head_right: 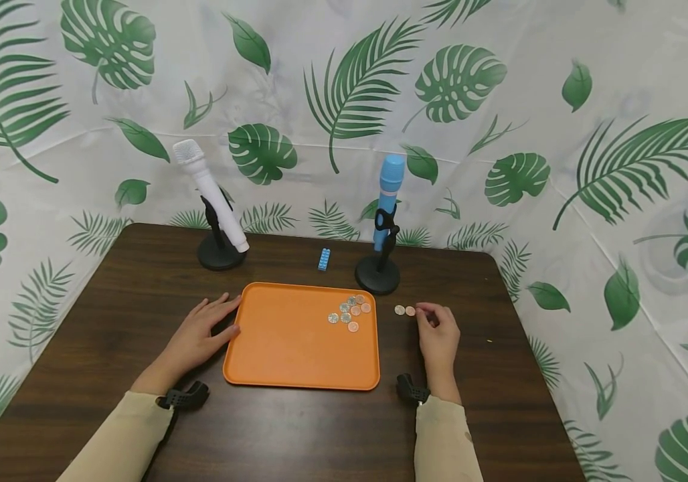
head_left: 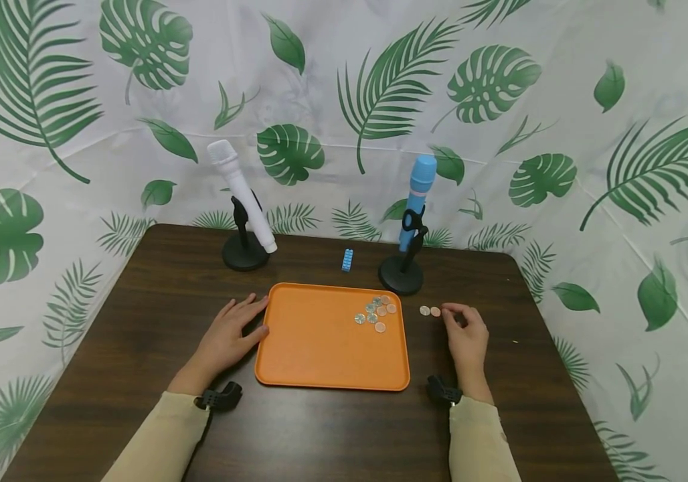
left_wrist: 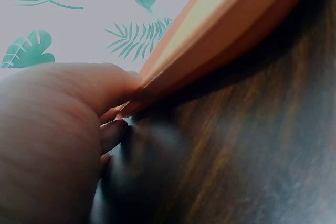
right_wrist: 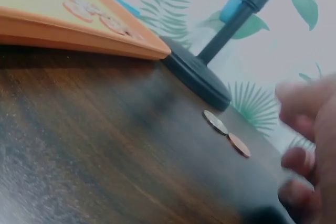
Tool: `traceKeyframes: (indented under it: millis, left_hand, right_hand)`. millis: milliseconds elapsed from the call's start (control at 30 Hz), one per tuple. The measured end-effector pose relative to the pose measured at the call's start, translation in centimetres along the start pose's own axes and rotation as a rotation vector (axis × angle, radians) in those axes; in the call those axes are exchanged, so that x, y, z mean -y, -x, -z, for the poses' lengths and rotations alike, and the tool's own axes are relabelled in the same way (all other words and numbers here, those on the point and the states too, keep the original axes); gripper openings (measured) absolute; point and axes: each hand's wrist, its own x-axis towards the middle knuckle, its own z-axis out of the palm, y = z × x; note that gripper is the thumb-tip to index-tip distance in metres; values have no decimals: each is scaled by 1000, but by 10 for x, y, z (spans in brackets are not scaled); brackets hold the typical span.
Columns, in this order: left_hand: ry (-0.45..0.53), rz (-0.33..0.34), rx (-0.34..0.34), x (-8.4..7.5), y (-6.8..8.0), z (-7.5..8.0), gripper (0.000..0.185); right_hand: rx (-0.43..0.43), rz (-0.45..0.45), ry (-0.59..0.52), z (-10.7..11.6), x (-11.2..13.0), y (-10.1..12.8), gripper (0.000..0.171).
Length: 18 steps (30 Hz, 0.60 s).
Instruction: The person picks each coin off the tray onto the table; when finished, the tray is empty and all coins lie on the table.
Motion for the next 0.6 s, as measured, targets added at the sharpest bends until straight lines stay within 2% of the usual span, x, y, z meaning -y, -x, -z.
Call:
traceKeyframes:
  millis: [100,200,300,400,600]
  left_hand:
    - [-2,-1,-1,-1,0,1,71]
    - [-2,0,-3,0,1,1,71]
    - [-2,6,-1,2,3,1,71]
    - [-1,12,8,3,3,1,71]
    - [1,10,10,0,1,1,71]
  right_hand:
    - [63,29,-170,-2,2,3,16]
    - [186,39,-339,-8,8,8,23]
    - [324,44,-401,-15,14,15,24]
    - [443,71,-386,-22,19,22,20]
    - [611,160,-204,-31,25,25,13]
